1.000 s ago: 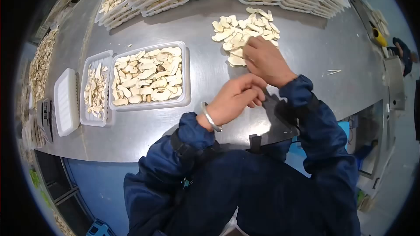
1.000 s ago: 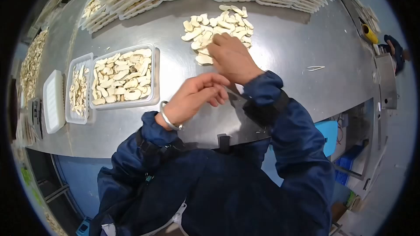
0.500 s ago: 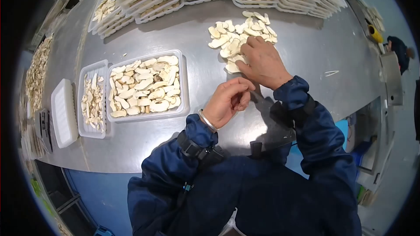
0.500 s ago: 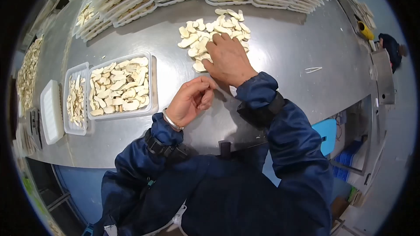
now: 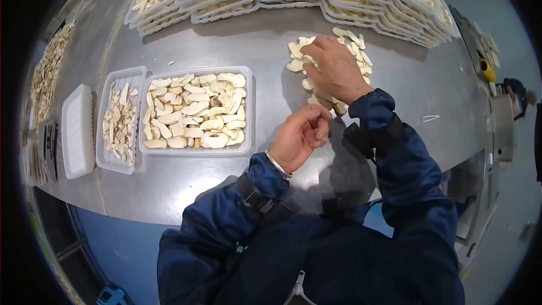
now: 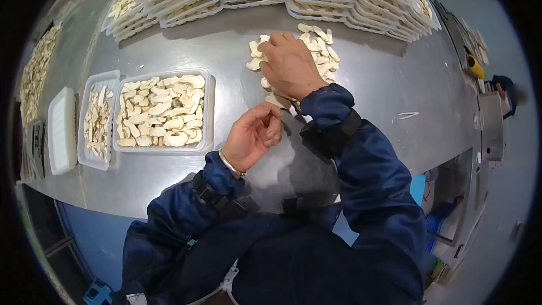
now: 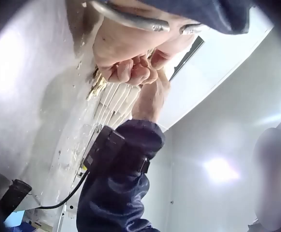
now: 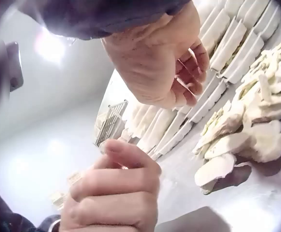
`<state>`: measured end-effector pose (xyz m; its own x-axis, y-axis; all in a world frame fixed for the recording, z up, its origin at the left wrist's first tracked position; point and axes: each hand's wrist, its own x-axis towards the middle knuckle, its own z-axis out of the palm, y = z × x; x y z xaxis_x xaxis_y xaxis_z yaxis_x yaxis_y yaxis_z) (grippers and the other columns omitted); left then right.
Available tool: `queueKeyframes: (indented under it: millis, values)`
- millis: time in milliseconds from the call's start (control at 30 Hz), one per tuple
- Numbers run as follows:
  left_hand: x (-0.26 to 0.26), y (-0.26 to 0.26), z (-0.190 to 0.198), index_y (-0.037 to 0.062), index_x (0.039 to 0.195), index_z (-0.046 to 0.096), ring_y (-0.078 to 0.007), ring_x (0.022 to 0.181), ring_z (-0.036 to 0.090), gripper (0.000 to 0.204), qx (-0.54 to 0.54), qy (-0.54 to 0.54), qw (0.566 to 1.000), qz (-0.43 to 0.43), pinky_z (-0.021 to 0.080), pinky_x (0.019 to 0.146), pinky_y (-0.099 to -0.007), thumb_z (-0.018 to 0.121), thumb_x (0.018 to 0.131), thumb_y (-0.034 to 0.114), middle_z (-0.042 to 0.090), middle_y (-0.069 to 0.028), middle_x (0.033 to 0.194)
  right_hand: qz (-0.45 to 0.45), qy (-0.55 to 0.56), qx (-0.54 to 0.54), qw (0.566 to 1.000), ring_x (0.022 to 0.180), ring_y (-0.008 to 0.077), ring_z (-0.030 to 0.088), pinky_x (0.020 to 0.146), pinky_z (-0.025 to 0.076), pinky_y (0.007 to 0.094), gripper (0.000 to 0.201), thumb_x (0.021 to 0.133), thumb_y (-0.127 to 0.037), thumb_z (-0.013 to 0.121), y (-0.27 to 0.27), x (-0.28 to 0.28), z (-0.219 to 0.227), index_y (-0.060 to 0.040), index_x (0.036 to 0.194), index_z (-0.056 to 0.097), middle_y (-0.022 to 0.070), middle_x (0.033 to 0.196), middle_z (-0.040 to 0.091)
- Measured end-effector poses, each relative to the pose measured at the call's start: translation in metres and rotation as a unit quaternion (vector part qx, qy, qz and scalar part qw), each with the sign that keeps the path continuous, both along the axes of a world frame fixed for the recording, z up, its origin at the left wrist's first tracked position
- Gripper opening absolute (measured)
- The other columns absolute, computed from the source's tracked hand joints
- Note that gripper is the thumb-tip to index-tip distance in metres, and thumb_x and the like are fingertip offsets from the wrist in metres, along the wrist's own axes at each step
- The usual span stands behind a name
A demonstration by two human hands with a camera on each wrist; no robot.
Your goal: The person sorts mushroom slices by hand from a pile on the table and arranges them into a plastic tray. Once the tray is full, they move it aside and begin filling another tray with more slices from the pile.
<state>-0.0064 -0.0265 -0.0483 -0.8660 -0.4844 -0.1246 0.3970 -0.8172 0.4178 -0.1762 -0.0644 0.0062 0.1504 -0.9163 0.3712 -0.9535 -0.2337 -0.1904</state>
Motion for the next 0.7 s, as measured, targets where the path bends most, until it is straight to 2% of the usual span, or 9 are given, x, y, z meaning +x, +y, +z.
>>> queueKeyframes:
  millis: [33, 67, 367, 467, 567, 633, 667, 700]
  values:
    - [0.000, 0.000, 0.000, 0.0022, 0.099, 0.057, -0.0143, 0.059, 0.040, 0.027, -0.002, 0.001, 1.000, 0.002, 0.035, 0.060, -0.0278, 0.042, 0.098, 0.024, 0.046, -0.0028, 0.064, -0.001, 0.019, 0.016, 1.000, 0.094, 0.0320, 0.055, 0.080, 0.046, 0.0431, 0.013, 0.077, -0.013, 0.062, -0.003, 0.002, -0.002, -0.0008, 0.082, 0.064, 0.0140, 0.091, 0.059]
    - [0.000, 0.000, -0.001, 0.0021, 0.099, 0.057, -0.0145, 0.060, 0.040, 0.027, -0.004, 0.002, 1.000, 0.003, 0.035, 0.060, -0.0279, 0.042, 0.098, 0.024, 0.046, -0.0030, 0.064, -0.013, 0.060, 0.061, 0.996, 0.094, 0.0316, 0.054, 0.080, 0.045, 0.0422, 0.019, 0.077, -0.014, 0.063, -0.004, 0.001, -0.002, -0.0016, 0.091, 0.062, 0.0129, 0.093, 0.057]
    - [0.001, -0.001, 0.002, 0.0018, 0.100, 0.057, -0.0137, 0.060, 0.040, 0.026, 0.000, -0.009, 1.000, 0.000, 0.035, 0.060, -0.0275, 0.042, 0.097, 0.023, 0.046, -0.0029, 0.065, 0.000, 0.094, 0.013, 0.995, 0.089, 0.0290, 0.054, 0.076, 0.043, 0.0410, 0.010, 0.077, -0.009, 0.061, 0.003, -0.006, -0.009, -0.0037, 0.086, 0.061, 0.0098, 0.089, 0.057]
    - [0.000, -0.002, -0.003, 0.0015, 0.104, 0.058, -0.0138, 0.060, 0.042, 0.033, 0.000, -0.002, 1.000, -0.004, 0.034, 0.060, -0.0263, 0.040, 0.100, 0.029, 0.048, -0.0036, 0.068, 0.023, 0.048, -0.043, 0.998, 0.087, 0.0291, 0.057, 0.075, 0.044, 0.0397, 0.012, 0.077, -0.005, 0.063, 0.022, -0.017, 0.006, -0.0040, 0.089, 0.063, 0.0087, 0.092, 0.059]
    - [0.001, -0.003, 0.007, 0.0010, 0.114, 0.057, -0.0122, 0.063, 0.048, 0.039, 0.051, 0.011, 0.998, -0.027, 0.036, 0.058, -0.0265, 0.039, 0.102, 0.033, 0.055, -0.0054, 0.077, 0.035, -0.056, -0.091, 0.994, 0.087, 0.0299, 0.059, 0.075, 0.047, 0.0398, 0.015, 0.075, -0.005, 0.066, 0.057, -0.015, 0.020, -0.0055, 0.089, 0.064, 0.0099, 0.094, 0.061]
    - [0.000, 0.000, 0.016, 0.0006, 0.119, 0.055, -0.0120, 0.062, 0.048, 0.042, 0.090, 0.008, 0.996, -0.024, 0.036, 0.056, -0.0254, 0.038, 0.103, 0.035, 0.057, -0.0069, 0.081, 0.112, -0.111, -0.024, 0.987, 0.092, 0.0322, 0.061, 0.079, 0.050, 0.0393, 0.027, 0.075, -0.004, 0.066, 0.081, -0.004, 0.031, -0.0053, 0.102, 0.065, 0.0126, 0.098, 0.062]
    - [-0.001, 0.002, 0.018, 0.0003, 0.122, 0.055, -0.0119, 0.061, 0.048, 0.044, 0.109, 0.006, 0.994, -0.023, 0.036, 0.055, -0.0249, 0.037, 0.103, 0.036, 0.058, -0.0077, 0.083, 0.103, -0.125, -0.024, 0.986, 0.092, 0.0326, 0.061, 0.080, 0.050, 0.0400, 0.027, 0.076, -0.004, 0.066, 0.084, 0.001, 0.036, -0.0050, 0.102, 0.065, 0.0132, 0.099, 0.062]
    - [-0.001, 0.001, 0.016, 0.0002, 0.122, 0.054, -0.0116, 0.060, 0.047, 0.044, 0.072, -0.001, 0.997, -0.040, 0.035, 0.054, -0.0242, 0.037, 0.103, 0.036, 0.059, -0.0085, 0.084, 0.094, -0.139, -0.024, 0.986, 0.092, 0.0330, 0.061, 0.080, 0.050, 0.0406, 0.027, 0.076, -0.005, 0.066, 0.088, 0.003, 0.039, -0.0047, 0.103, 0.066, 0.0138, 0.100, 0.062]
